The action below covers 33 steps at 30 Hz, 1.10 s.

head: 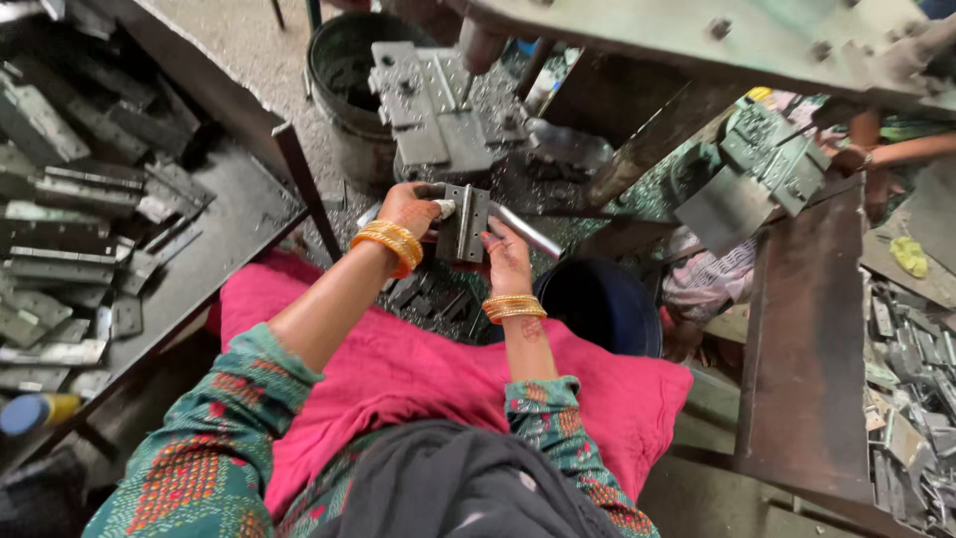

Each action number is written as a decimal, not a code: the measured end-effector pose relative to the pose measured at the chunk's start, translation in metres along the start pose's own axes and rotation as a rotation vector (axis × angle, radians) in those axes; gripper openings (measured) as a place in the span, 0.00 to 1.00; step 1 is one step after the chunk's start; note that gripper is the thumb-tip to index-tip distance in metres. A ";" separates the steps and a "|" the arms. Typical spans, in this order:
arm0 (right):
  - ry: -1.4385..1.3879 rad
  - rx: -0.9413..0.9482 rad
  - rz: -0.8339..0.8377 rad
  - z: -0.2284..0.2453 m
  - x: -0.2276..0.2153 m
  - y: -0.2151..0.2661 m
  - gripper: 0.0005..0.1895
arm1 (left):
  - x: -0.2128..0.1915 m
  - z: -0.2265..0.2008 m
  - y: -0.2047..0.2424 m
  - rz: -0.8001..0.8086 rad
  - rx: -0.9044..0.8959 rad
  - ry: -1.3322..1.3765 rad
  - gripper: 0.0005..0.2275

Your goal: The person operates a manual press machine to shape metal pieces. They repeatedly place metal parts into the press, pull a lever to activate the press, and then remove the finished pieces, placing them into a nearby container.

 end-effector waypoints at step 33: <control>1.455 0.179 -0.002 -0.072 -0.088 0.028 0.13 | 0.056 -0.050 -0.095 -0.387 0.441 -1.661 0.20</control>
Point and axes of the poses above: each hand's wrist, its own y-axis away from the middle knuckle, its own x-axis out of the palm, z = x × y, the point moved 7 cm from there along -y, towards the middle knuckle, and after that the axes turned 2 degrees about z, right-handed, at the moved point
